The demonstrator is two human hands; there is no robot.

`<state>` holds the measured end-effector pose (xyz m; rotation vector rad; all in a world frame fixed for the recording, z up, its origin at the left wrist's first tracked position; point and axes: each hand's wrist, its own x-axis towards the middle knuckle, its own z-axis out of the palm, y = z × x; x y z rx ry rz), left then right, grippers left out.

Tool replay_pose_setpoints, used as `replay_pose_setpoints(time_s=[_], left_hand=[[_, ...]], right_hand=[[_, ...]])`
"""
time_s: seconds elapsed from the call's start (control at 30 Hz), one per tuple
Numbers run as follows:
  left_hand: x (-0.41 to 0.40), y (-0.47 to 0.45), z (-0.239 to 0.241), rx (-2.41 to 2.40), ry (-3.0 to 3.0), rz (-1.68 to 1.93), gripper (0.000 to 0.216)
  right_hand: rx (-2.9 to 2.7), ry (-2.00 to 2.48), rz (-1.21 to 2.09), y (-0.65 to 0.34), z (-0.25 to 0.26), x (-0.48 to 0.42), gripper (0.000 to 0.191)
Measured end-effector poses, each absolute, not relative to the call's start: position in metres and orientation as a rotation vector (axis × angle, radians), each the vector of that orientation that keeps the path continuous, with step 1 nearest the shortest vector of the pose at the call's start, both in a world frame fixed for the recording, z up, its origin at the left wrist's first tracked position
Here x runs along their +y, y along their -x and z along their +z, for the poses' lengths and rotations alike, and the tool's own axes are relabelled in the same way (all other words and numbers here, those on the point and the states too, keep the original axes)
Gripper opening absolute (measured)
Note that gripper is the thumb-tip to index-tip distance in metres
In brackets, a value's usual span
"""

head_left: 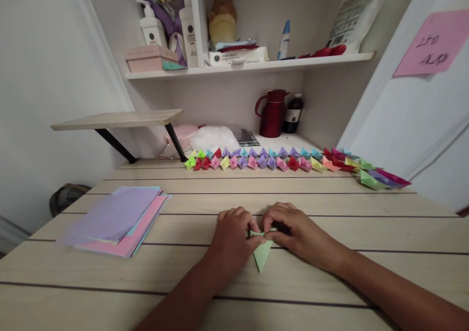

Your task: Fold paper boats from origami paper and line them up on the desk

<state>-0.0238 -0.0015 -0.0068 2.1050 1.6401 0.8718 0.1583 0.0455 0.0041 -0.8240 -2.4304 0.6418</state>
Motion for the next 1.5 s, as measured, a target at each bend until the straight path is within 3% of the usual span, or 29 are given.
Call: replay_pose_setpoints(time_s=[0.13,0.27,0.43,0.57,0.7,0.87,1.1,1.23,1.37,1.5], left_hand=[[-0.003,0.022,-0.005,1.619,-2.114,0.88,0.021],[-0.005,0.021,-0.005,1.596,-2.152,0.862,0.022],[-0.006,0.022,-0.004,1.623,-2.107,0.923,0.03],[-0.007,0.02,0.001,1.561,-2.008,0.983,0.014],[-0.011,0.014,0.007,1.446,-1.467,1.272,0.024],[-0.005,0.013,-0.002,1.216,-0.947,1.385,0.032],[0.002,0.012,-0.013,0.983,-0.646,1.426,0.04],[0.0,0.008,-0.009,0.933,-0.665,1.416,0.039],[0.002,0.01,-0.008,1.012,-0.789,1.502,0.041],[0.005,0.021,-0.011,1.252,-1.004,1.598,0.039]], right_hand=[[-2.45,0.864,0.635,-0.159,0.002,0.047,0.022],[-2.498,0.812,0.652,-0.16,0.001,0.048,0.005],[-2.456,0.754,0.734,-0.161,0.004,0.047,0.005],[-2.366,0.786,0.78,-0.159,0.007,0.043,0.013],[-2.032,0.855,1.11,-0.158,0.01,0.039,0.02],[-1.717,0.681,1.5,-0.154,0.012,0.035,0.025],[-1.599,0.534,1.728,-0.145,0.012,0.032,0.032],[-1.601,0.534,1.722,-0.145,0.012,0.031,0.033],[-1.626,0.753,1.455,-0.15,0.01,0.032,0.042],[-1.615,0.825,1.326,-0.154,0.011,0.035,0.03]])
